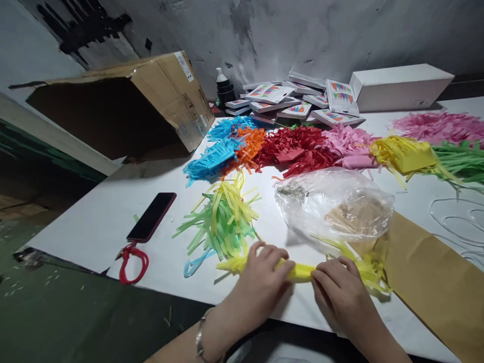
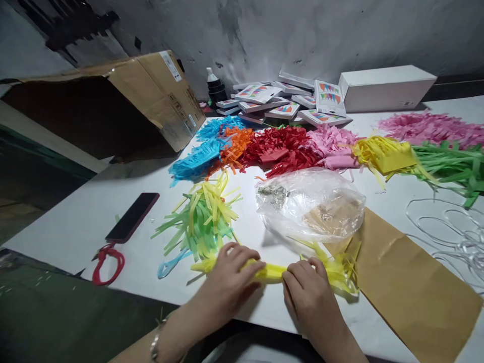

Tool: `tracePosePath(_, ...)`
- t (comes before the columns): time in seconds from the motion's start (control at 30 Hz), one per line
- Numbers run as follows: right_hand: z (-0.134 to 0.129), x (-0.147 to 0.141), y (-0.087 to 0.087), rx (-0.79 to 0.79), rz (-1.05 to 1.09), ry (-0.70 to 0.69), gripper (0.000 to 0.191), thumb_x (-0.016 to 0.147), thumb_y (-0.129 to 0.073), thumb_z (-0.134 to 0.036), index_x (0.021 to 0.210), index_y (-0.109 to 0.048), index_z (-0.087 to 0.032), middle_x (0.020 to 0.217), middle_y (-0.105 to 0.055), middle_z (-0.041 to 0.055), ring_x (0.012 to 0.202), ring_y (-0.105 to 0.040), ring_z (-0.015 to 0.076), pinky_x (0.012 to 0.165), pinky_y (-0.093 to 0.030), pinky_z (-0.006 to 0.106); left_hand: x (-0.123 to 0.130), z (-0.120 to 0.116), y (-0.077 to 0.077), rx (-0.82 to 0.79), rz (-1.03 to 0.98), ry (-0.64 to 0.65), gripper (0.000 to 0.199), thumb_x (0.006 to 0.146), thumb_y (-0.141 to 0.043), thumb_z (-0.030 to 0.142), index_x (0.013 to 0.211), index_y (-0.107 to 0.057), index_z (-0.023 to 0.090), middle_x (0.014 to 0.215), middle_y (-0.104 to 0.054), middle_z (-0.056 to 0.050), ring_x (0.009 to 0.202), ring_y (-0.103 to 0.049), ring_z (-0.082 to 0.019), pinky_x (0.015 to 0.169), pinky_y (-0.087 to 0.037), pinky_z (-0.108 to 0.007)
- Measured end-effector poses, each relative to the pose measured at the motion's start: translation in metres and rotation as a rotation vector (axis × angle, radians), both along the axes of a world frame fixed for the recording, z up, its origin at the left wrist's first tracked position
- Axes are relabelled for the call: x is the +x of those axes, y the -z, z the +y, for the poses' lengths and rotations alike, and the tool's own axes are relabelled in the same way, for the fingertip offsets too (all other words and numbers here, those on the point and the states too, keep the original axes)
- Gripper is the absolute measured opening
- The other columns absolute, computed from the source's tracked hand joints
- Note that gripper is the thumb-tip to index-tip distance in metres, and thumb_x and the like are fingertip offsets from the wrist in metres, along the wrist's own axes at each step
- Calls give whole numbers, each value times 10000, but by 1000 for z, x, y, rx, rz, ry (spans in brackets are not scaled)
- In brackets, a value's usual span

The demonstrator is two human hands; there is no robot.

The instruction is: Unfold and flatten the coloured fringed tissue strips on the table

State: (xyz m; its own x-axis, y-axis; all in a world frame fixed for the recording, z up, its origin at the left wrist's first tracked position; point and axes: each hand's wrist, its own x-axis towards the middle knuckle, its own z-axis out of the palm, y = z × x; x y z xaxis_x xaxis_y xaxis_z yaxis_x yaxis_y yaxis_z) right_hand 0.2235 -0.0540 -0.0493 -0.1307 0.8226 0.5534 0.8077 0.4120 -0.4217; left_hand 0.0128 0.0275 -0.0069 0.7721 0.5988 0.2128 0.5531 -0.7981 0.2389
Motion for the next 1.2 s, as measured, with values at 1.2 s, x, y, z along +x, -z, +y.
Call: tracePosePath(1.2, -3, -8, 5, -33, -65, 30, 255, 997, -455, -115, 793, -586, -196, 728, -578, -1, 707, -491, 154, 868, -329, 367, 7, -11, 28, -34, -222, 16, 86, 956, -613, 183, 894, -667, 210, 903, -659, -15, 876, -554, -203, 925, -326, -436)
